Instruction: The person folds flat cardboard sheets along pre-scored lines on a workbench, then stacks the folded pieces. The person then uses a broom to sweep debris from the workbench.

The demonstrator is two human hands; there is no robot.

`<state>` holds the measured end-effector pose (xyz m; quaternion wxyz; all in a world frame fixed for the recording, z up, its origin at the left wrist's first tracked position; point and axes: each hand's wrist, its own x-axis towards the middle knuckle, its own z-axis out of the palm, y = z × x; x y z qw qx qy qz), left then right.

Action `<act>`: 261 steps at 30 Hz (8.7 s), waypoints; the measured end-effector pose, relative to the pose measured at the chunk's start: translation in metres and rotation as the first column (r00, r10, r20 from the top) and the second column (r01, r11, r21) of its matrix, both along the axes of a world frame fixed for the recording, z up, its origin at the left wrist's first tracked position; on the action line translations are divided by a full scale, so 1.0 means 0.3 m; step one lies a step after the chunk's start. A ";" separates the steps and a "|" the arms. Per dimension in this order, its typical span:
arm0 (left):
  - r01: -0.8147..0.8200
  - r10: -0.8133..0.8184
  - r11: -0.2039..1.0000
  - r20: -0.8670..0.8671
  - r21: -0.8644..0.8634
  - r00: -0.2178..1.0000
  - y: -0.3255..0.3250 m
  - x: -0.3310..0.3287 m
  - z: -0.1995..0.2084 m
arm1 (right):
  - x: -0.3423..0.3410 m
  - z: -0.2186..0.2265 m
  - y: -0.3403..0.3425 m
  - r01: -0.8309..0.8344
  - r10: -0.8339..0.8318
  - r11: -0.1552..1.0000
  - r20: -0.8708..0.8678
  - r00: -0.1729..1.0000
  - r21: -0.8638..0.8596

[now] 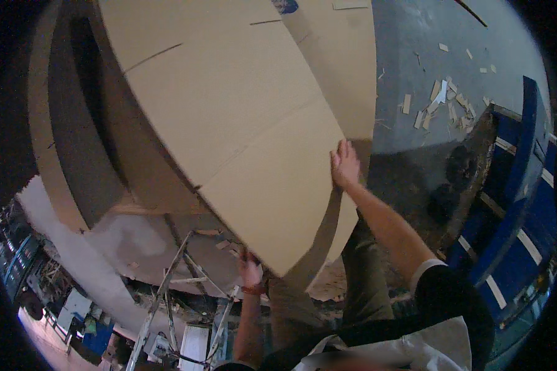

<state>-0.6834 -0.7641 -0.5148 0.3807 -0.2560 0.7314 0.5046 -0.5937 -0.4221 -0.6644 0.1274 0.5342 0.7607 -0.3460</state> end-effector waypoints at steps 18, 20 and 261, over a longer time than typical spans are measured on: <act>0.832 -0.816 0.548 -0.271 -0.087 0.510 0.894 0.252 0.337 | 0.003 0.923 0.339 0.005 -0.008 1.000 -0.249 0.969 -0.014; 0.846 -0.819 0.532 -0.280 -0.040 0.502 0.907 0.240 0.324 | -0.008 0.893 0.346 0.016 -0.009 1.000 -0.347 0.938 0.019; 0.596 -0.511 0.599 0.318 -0.535 0.799 -0.026 -0.240 -0.021 | 0.278 1.108 0.076 -0.486 0.438 0.873 -0.381 0.814 -0.034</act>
